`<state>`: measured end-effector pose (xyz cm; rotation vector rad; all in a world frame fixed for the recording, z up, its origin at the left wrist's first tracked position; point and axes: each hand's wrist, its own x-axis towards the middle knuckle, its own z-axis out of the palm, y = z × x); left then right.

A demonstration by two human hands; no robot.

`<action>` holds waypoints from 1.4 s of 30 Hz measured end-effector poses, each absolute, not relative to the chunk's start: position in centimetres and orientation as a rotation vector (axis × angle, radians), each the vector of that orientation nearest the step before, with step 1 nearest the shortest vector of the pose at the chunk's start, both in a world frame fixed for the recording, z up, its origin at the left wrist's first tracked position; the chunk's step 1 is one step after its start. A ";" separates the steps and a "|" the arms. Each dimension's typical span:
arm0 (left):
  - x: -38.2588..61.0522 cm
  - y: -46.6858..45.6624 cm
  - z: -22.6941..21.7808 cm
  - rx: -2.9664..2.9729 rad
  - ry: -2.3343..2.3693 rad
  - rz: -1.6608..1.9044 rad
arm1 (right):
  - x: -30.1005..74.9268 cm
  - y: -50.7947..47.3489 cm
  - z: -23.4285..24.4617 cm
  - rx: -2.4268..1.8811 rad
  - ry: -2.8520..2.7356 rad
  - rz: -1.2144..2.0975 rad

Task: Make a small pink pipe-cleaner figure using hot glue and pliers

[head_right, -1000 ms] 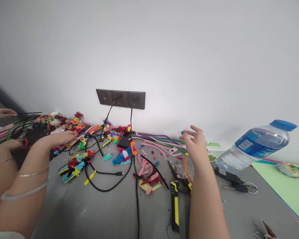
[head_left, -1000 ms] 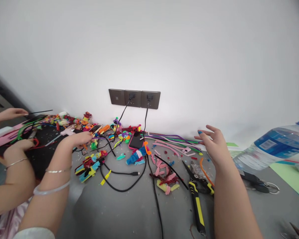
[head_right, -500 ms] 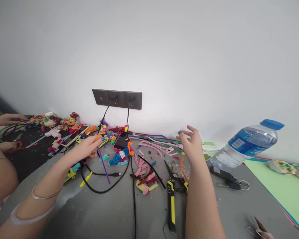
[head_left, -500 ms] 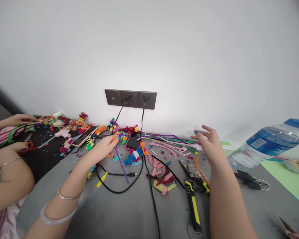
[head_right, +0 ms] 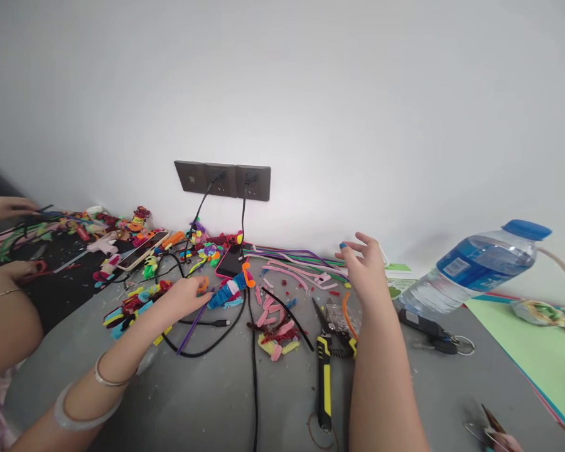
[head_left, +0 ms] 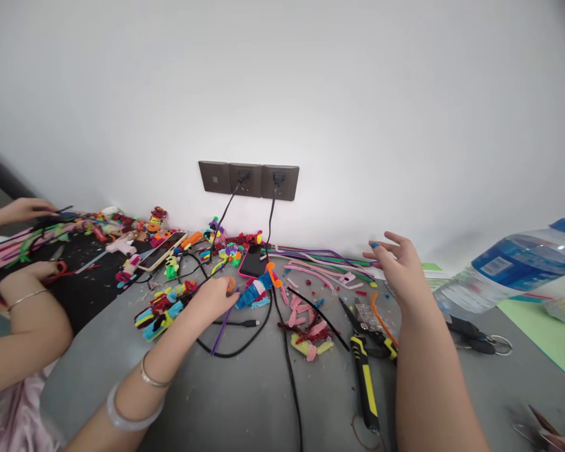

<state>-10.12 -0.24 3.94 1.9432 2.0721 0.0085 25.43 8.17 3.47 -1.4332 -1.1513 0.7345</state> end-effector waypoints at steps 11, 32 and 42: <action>-10.2 -2.5 5.0 1.869 2.016 -0.222 | 25.6 8.1 3.5 -1.459 -1.191 0.720; -14.4 7.7 4.1 1.976 2.477 -0.061 | 21.5 8.7 2.2 -1.277 -1.585 0.828; -15.6 7.2 2.5 1.769 2.356 -0.012 | 16.8 5.4 7.8 -0.639 -0.914 1.271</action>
